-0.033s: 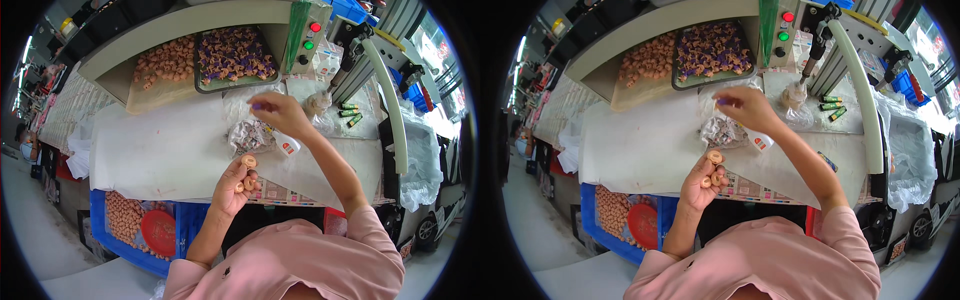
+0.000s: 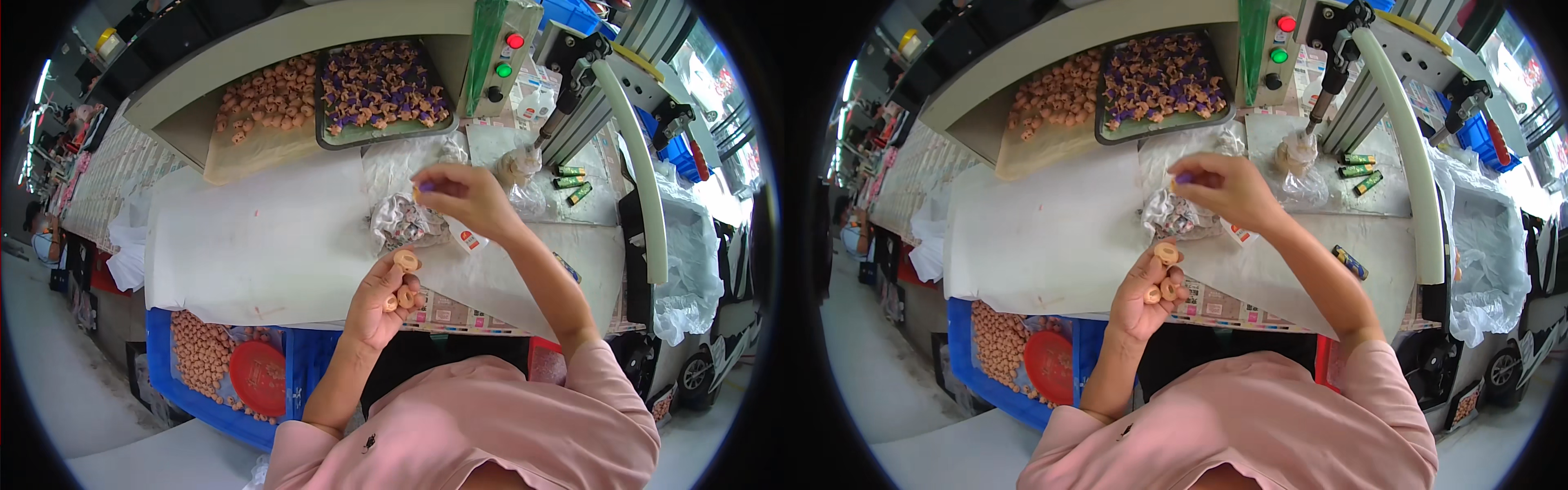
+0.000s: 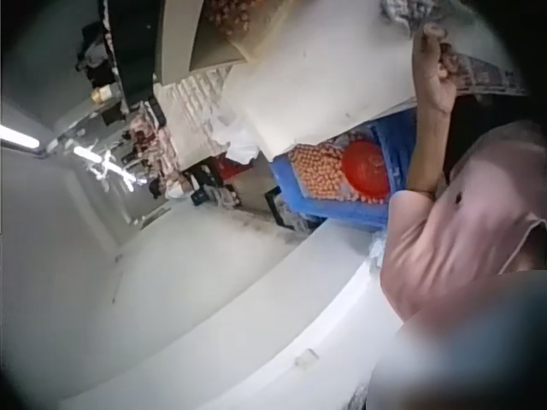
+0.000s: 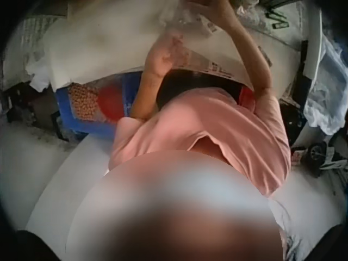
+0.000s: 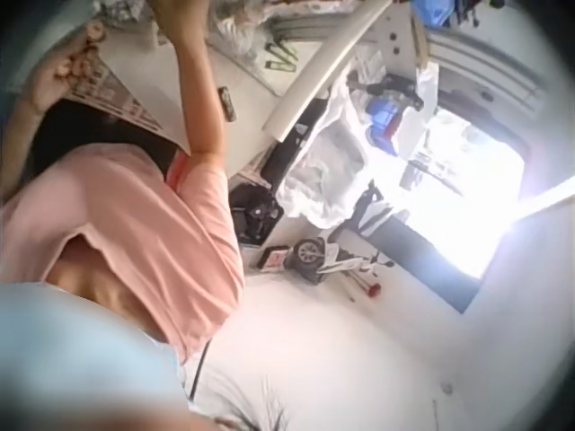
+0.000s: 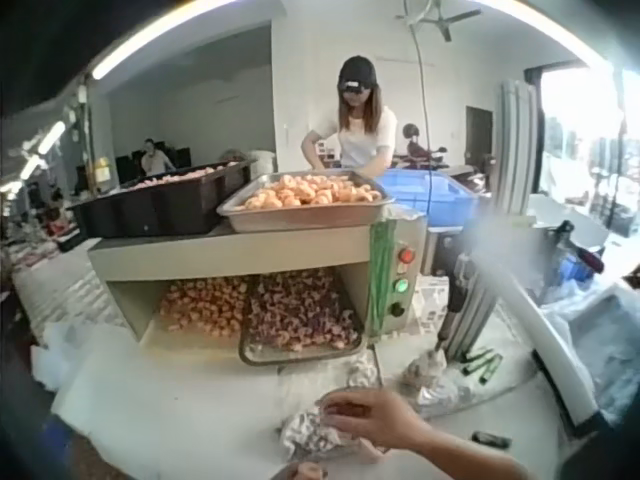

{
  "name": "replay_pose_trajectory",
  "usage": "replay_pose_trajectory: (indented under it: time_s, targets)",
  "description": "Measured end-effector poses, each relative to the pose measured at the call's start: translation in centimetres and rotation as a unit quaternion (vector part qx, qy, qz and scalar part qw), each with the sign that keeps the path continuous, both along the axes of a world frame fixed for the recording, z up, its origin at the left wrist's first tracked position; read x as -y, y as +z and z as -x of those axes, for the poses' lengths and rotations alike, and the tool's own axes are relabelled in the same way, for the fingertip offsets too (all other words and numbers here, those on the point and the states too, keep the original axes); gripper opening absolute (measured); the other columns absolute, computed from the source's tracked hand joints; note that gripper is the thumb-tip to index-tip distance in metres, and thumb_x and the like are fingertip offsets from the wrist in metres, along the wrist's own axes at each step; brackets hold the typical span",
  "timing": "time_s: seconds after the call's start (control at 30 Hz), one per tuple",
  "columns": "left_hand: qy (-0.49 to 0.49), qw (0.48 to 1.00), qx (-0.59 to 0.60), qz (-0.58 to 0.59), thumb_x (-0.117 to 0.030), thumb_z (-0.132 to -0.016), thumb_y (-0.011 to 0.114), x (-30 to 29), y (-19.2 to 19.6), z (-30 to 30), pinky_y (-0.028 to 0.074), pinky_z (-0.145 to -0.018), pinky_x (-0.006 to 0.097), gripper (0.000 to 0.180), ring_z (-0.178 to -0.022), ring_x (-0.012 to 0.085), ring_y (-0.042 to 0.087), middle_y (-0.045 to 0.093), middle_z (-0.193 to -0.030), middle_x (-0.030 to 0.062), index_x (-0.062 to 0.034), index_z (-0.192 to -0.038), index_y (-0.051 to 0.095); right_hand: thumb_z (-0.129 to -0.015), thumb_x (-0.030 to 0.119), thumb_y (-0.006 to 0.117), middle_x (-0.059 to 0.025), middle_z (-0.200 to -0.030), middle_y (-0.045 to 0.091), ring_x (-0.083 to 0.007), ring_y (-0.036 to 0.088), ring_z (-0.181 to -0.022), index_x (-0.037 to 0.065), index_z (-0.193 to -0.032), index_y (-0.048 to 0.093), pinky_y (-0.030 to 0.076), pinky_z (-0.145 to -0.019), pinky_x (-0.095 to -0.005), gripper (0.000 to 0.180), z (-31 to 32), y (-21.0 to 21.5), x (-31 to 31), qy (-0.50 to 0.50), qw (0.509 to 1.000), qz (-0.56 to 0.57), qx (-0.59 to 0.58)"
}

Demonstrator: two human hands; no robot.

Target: Assembling small clay figurines by applying glue to parts and using a pressing tool to secure them.

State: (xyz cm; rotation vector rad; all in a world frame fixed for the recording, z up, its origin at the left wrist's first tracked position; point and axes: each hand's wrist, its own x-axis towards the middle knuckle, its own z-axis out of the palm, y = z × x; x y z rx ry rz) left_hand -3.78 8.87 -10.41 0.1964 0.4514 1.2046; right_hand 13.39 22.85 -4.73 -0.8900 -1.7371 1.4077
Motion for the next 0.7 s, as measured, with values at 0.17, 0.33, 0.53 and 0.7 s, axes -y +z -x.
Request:
replay_pose_trajectory:
  time_s: [0.17, 0.33, 0.53, 0.7]
  targets:
    - [-0.013, 0.993, -0.11, -0.032, -0.02, -0.093, 0.061, -1.9, -1.2, -2.9, 0.051, -0.065, 0.025, 0.034, -0.075, 0.0085, 0.058, 0.062, -0.1, 0.0022, -0.005, -0.123, 0.057, -0.082, 0.004, 0.072, -0.0051, -0.096, 0.064, -0.0097, 0.062, -0.085, -0.001, -0.11, 0.065, 0.051, -0.074, -0.0228, 0.03, -4.7, -1.3, 5.9, -0.016, 0.991, 0.124, -0.036]
    - [-0.031, 0.986, -0.16, -0.034, -0.022, -0.088, 0.067, -2.5, -1.8, -5.9, 0.049, -0.064, 0.024, 0.035, -0.073, 0.0079, 0.056, 0.062, -0.099, 0.0019, -0.0048, -0.118, 0.06, -0.081, 0.007, 0.073, -0.0048, -0.092, 0.067, -0.0111, 0.063, -0.08, 0.007, -0.105, 0.071, 0.052, -0.07, -0.0241, 0.024, -7.3, -2.8, 6.6, -0.059, 0.998, -0.027, 0.01]
    - [-0.04, 0.978, -0.196, -0.06, -0.021, -0.084, 0.072, -2.6, -2.4, -7.3, 0.049, -0.063, 0.023, 0.034, -0.071, 0.0087, 0.056, 0.064, -0.095, 0.003, -0.0039, -0.112, 0.063, -0.078, 0.005, 0.075, -0.0051, -0.088, 0.066, -0.0105, 0.062, -0.078, 0.007, -0.099, 0.073, 0.052, -0.068, -0.0252, 0.021, -9.6, -3.3, 6.6, -0.049, 0.994, -0.094, 0.034]
    - [-0.058, 0.981, -0.172, -0.068, -0.018, -0.082, 0.074, -2.9, -2.0, -7.9, 0.051, -0.064, 0.024, 0.029, -0.071, 0.0085, 0.058, 0.065, -0.093, 0.0031, -0.0038, -0.105, 0.063, -0.074, 0.002, 0.077, -0.0044, -0.083, 0.066, -0.0116, 0.061, -0.076, 0.006, -0.096, 0.073, 0.052, -0.066, -0.0255, 0.023, -9.9, -4.8, 6.6, -0.061, 0.993, -0.099, -0.018]
